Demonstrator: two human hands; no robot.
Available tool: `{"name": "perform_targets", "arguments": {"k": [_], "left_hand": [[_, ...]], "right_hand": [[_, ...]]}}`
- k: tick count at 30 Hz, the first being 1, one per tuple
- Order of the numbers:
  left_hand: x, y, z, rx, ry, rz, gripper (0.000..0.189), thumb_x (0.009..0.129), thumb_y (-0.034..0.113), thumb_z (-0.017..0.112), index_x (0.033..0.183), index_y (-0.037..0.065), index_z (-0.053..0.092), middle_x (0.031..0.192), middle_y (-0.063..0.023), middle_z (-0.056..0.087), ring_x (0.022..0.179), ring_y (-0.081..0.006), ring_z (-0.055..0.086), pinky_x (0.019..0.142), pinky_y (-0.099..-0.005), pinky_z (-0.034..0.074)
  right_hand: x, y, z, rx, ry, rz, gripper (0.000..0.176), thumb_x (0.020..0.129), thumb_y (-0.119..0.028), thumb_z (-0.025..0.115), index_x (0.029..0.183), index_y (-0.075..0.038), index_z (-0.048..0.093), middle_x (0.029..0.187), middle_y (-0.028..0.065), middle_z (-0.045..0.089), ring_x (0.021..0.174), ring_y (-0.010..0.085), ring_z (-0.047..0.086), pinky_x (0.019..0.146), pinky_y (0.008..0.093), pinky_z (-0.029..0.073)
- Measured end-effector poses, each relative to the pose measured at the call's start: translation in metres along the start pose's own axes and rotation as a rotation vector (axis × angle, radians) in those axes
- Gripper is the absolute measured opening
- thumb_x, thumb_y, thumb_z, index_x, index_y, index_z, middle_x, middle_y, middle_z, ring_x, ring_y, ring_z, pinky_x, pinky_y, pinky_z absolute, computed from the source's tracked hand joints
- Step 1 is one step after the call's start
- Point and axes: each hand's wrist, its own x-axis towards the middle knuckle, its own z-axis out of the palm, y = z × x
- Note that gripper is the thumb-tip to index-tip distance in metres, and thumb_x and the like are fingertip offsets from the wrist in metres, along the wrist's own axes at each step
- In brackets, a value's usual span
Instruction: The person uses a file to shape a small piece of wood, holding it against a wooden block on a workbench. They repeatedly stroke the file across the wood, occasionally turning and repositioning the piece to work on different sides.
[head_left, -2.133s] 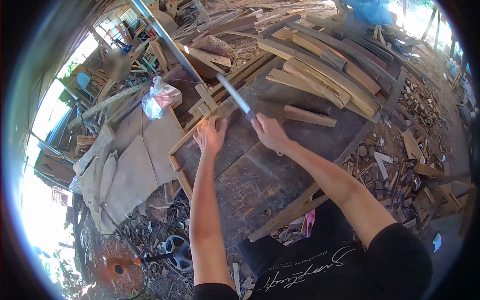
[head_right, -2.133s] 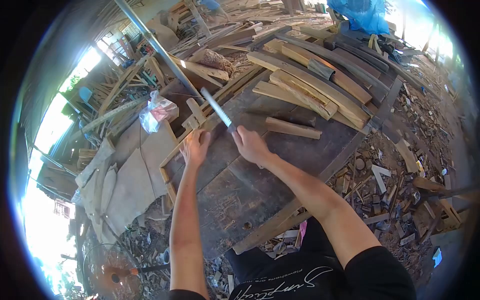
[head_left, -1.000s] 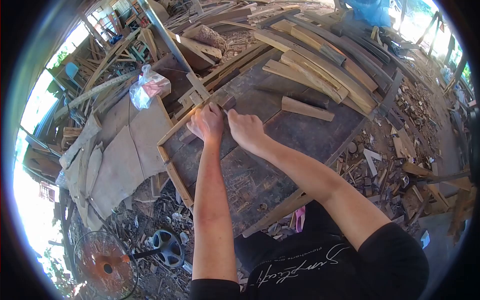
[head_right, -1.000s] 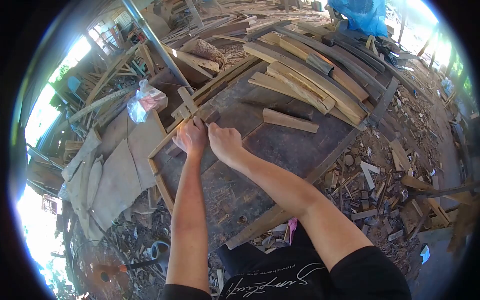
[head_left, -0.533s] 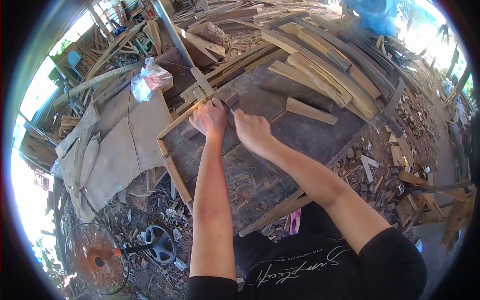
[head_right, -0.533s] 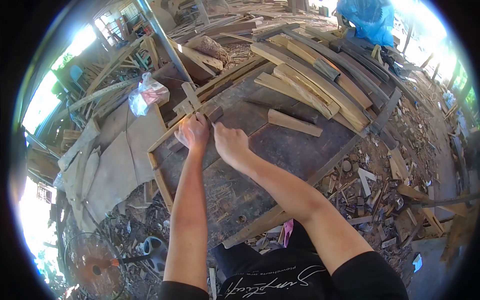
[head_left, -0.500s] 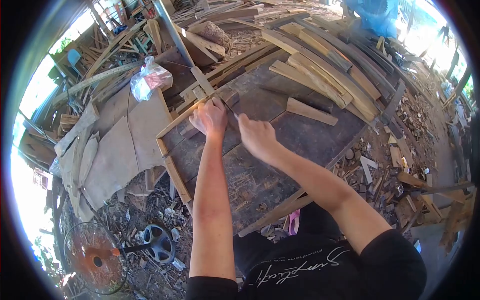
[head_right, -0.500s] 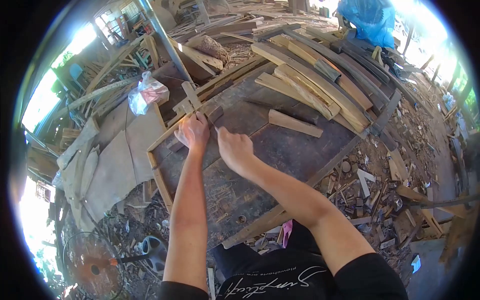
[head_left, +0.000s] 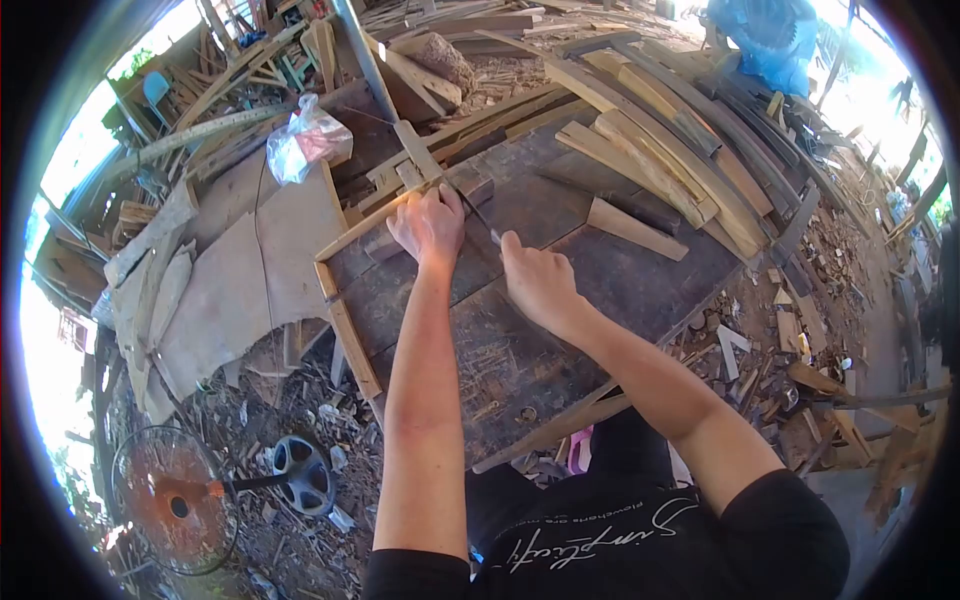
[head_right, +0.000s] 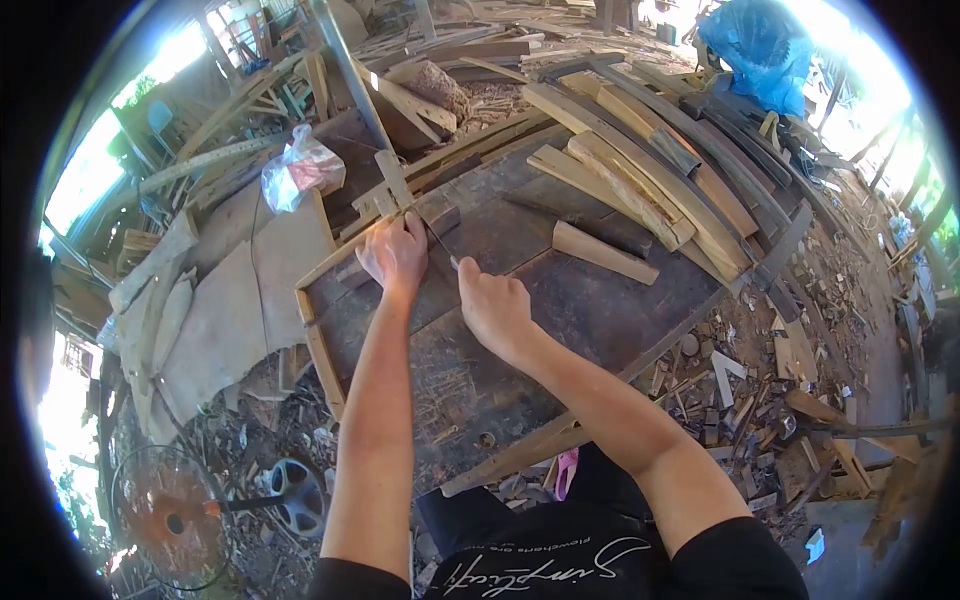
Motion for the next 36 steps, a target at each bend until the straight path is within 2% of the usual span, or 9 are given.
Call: {"name": "perform_targets", "arguments": {"k": [2,4,7,12,17,23,29,33,36], "left_hand": [[-0.002,0.000,-0.001,-0.020,0.038,0.036,0.040,0.093,0.038,0.050,0.081,0.010,0.075,0.088,-0.0129,0.072,0.087,-0.0338,0.068,0.079,-0.0535,0.045],[-0.003,-0.003,0.006,-0.021,0.049,0.061,0.040,0.093,0.038,0.050,0.081,0.010,0.075,0.089,-0.0128,0.072,0.087,-0.0340,0.068,0.079,-0.0536,0.045],[0.003,-0.004,0.008,0.000,0.045,0.051,0.040,0.093,0.038,0.050,0.082,0.010,0.075,0.090,-0.0126,0.072,0.087,-0.0340,0.068,0.079,-0.0537,0.045],[0.011,-0.005,0.009,0.034,-0.003,-0.056,0.036,0.091,0.034,0.052,0.080,0.009,0.076,0.088,-0.0136,0.070,0.089,-0.0340,0.065,0.080,-0.0497,0.045],[0.031,-0.024,0.025,0.076,0.164,0.020,0.031,0.091,0.031,0.053,0.082,0.009,0.072,0.093,-0.0142,0.066,0.092,-0.0358,0.062,0.079,-0.0484,0.046],[0.045,-0.039,0.030,0.042,0.204,0.076,0.025,0.090,0.030,0.053,0.077,0.013,0.065,0.091,-0.0113,0.066,0.089,-0.0334,0.061,0.076,-0.0477,0.045],[0.044,-0.037,0.027,0.093,0.068,0.018,0.029,0.090,0.033,0.051,0.082,0.011,0.069,0.089,-0.0121,0.069,0.093,-0.0336,0.062,0.082,-0.0496,0.045],[0.045,-0.034,0.028,0.109,0.103,-0.045,0.033,0.091,0.035,0.049,0.086,0.011,0.071,0.090,-0.0132,0.070,0.099,-0.0341,0.063,0.087,-0.0522,0.043],[0.047,-0.034,0.026,0.091,-0.058,-0.079,0.037,0.093,0.034,0.045,0.088,0.009,0.073,0.098,-0.0165,0.072,0.106,-0.0336,0.064,0.092,-0.0533,0.041]], "right_hand": [[-0.002,0.002,0.005,-0.009,-0.053,0.047,0.010,0.093,-0.012,0.045,0.096,-0.005,0.052,0.078,0.0200,0.070,0.077,0.0367,0.071,0.071,0.0476,0.055],[0.027,0.001,0.017,0.024,0.118,-0.038,0.010,0.093,-0.012,0.045,0.096,-0.005,0.051,0.077,0.0201,0.070,0.077,0.0372,0.071,0.070,0.0478,0.056],[0.059,-0.008,0.024,0.007,0.127,-0.064,0.009,0.093,-0.011,0.046,0.095,-0.005,0.051,0.077,0.0204,0.070,0.076,0.0374,0.071,0.069,0.0478,0.056],[0.020,-0.001,0.014,-0.006,0.073,-0.046,0.009,0.093,-0.012,0.046,0.094,-0.005,0.051,0.075,0.0197,0.070,0.075,0.0367,0.071,0.068,0.0474,0.056],[0.040,0.000,0.024,-0.015,0.101,-0.058,0.010,0.095,-0.012,0.045,0.094,-0.005,0.051,0.072,0.0185,0.069,0.072,0.0364,0.071,0.066,0.0468,0.056],[0.058,-0.017,0.030,-0.004,0.093,-0.079,0.008,0.094,-0.013,0.046,0.094,-0.006,0.051,0.073,0.0178,0.070,0.072,0.0348,0.072,0.066,0.0461,0.056],[0.075,-0.019,0.033,-0.008,0.078,-0.087,0.007,0.093,-0.011,0.047,0.095,-0.005,0.049,0.075,0.0174,0.070,0.073,0.0351,0.071,0.068,0.0475,0.055],[0.046,-0.020,0.022,-0.023,0.045,-0.075,0.008,0.093,-0.011,0.047,0.096,-0.005,0.049,0.075,0.0174,0.070,0.074,0.0358,0.071,0.069,0.0479,0.055],[0.031,-0.021,0.017,-0.071,-0.101,0.017,0.008,0.093,-0.011,0.047,0.095,-0.005,0.052,0.076,0.0175,0.070,0.075,0.0361,0.071,0.070,0.0476,0.055]]}}
